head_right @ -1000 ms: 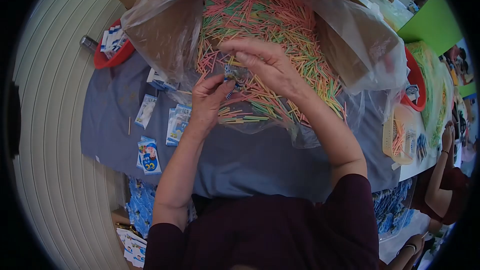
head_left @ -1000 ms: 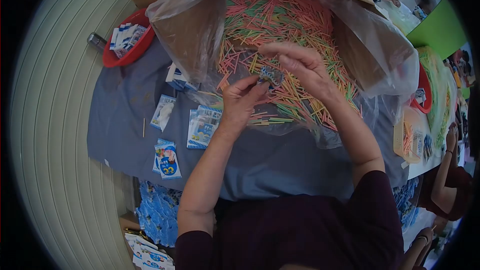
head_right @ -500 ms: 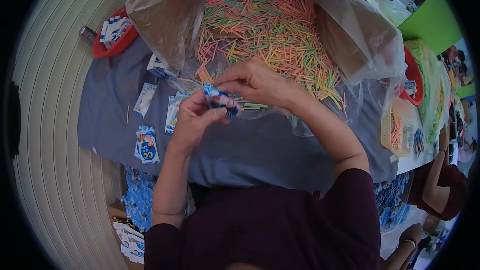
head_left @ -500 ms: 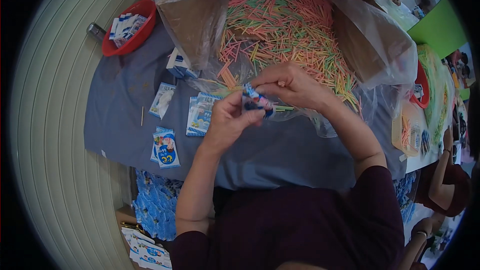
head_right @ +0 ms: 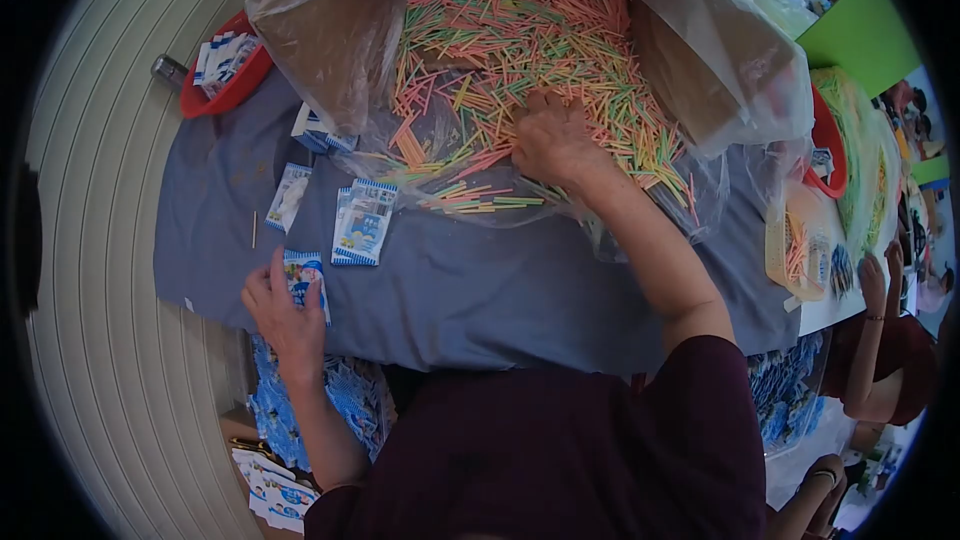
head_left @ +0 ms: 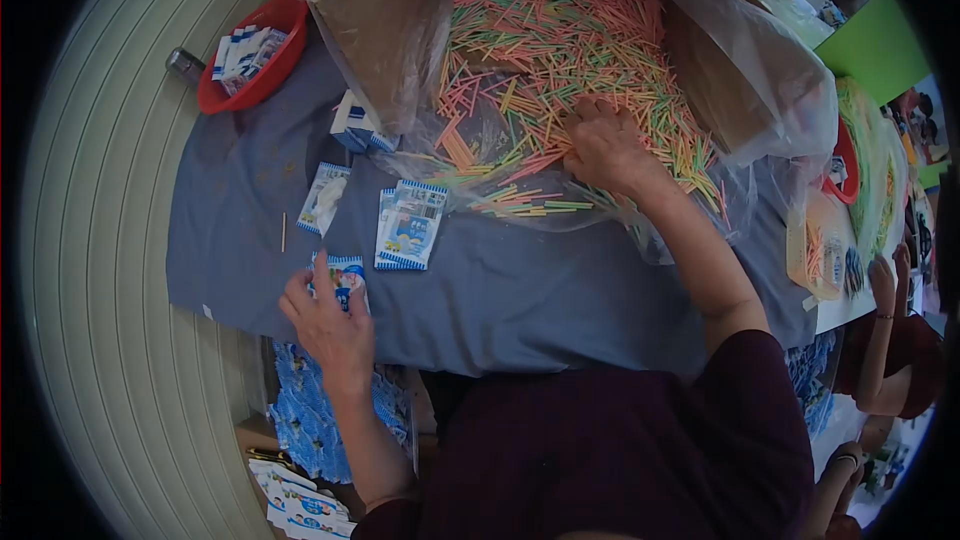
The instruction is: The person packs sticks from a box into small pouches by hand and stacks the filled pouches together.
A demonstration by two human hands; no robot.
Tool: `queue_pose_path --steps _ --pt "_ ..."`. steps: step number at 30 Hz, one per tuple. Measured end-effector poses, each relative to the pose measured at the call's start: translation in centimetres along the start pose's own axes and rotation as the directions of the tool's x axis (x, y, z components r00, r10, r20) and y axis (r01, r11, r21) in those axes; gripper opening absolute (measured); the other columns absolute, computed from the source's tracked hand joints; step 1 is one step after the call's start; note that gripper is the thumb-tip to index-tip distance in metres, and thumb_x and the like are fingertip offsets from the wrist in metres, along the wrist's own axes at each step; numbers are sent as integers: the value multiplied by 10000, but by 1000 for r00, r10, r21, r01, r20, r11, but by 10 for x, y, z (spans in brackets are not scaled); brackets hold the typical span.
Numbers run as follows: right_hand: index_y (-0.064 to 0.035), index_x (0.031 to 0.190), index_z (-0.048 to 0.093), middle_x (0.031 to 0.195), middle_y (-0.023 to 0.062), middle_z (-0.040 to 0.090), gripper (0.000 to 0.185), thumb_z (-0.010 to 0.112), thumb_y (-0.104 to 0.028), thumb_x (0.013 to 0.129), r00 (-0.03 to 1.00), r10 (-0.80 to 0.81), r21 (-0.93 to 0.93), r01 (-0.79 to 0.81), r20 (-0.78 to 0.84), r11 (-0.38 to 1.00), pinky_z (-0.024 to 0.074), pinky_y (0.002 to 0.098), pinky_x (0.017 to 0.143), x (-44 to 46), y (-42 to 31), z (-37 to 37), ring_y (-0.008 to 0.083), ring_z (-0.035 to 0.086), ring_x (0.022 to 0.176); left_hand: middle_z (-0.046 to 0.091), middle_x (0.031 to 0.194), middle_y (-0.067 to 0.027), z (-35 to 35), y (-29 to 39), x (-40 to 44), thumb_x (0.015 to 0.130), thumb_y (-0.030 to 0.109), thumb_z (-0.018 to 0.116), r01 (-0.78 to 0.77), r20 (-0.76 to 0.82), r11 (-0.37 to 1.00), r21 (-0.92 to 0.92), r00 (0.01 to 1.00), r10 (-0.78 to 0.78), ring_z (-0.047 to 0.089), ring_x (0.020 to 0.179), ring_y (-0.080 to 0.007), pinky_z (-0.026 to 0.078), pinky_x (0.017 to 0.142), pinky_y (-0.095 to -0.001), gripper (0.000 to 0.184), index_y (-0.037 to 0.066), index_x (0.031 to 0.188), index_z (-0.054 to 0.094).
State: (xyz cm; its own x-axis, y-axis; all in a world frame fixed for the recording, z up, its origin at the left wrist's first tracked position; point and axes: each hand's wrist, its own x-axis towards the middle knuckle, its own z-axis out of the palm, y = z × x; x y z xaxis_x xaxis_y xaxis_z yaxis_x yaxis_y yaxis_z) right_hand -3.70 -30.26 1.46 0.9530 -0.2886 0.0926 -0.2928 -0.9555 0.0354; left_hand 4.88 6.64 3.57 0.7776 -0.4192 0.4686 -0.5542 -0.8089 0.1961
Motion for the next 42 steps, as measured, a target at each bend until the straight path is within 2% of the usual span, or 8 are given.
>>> queue_pose_path --steps 4,7,17,20,26,29,32,42 --pt "-3 1103 605 1147 171 542 384 631 -203 776 996 -76 -137 69 -51 988 411 532 948 -7 -13 -5 340 504 1148 565 1019 -153 18 43 29 779 199 757 -135 175 960 -247 968 182 570 941 -346 507 798 -436 340 26 1051 652" --pt "-3 1102 607 1127 162 554 342 610 -170 803 999 5 -190 3 44 982 423 513 919 -17 -15 -4 333 516 1117 581 983 -140 52 60 38 755 171 746 -159 349 987 -25 924 157 583 937 -333 542 739 -406 307 -15 977 643" --pt "-11 982 583 1042 162 565 193 576 -90 806 983 -36 138 62 -180 989 470 466 851 -67 -6 13 332 546 1014 589 815 -93 73 35 10 716 55 704 -353 48 933 -71 933 357 597 769 -282 518 628 -383 146 37 856 668" --pt "-25 985 576 1065 148 563 203 576 -86 792 992 -54 24 57 -117 998 456 470 860 -66 -9 13 332 542 1030 592 757 -89 72 35 11 743 60 709 -318 -89 928 -196 948 306 581 721 -287 483 611 -400 81 54 820 684" --pt "-46 988 556 847 114 587 134 559 -121 877 1000 -30 234 30 -4 972 466 450 715 -46 17 -19 316 594 792 605 778 -96 51 39 28 812 119 692 53 241 929 -367 970 40 578 741 -289 461 667 -417 73 47 800 699" --pt "-66 934 521 693 63 524 132 520 -187 986 997 18 690 41 -77 722 435 352 558 -41 37 -14 197 537 605 609 793 -100 53 41 25 817 103 667 14 256 937 -348 963 80 581 749 -292 468 694 -423 66 46 821 699" --pt "-73 988 559 669 -27 461 110 492 -157 1009 972 86 934 -183 219 -308 353 237 503 -41 41 3 66 432 573 608 795 -97 62 52 10 799 71 654 -287 83 953 -97 952 295 589 756 -297 494 707 -417 79 40 860 693" --pt "-85 902 558 571 -63 333 55 570 -129 932 929 -151 717 -359 339 -598 193 238 401 -11 26 8 55 267 449 650 908 -102 49 43 10 731 55 699 -227 115 943 -242 959 261 603 825 -309 511 731 -404 232 30 962 703"
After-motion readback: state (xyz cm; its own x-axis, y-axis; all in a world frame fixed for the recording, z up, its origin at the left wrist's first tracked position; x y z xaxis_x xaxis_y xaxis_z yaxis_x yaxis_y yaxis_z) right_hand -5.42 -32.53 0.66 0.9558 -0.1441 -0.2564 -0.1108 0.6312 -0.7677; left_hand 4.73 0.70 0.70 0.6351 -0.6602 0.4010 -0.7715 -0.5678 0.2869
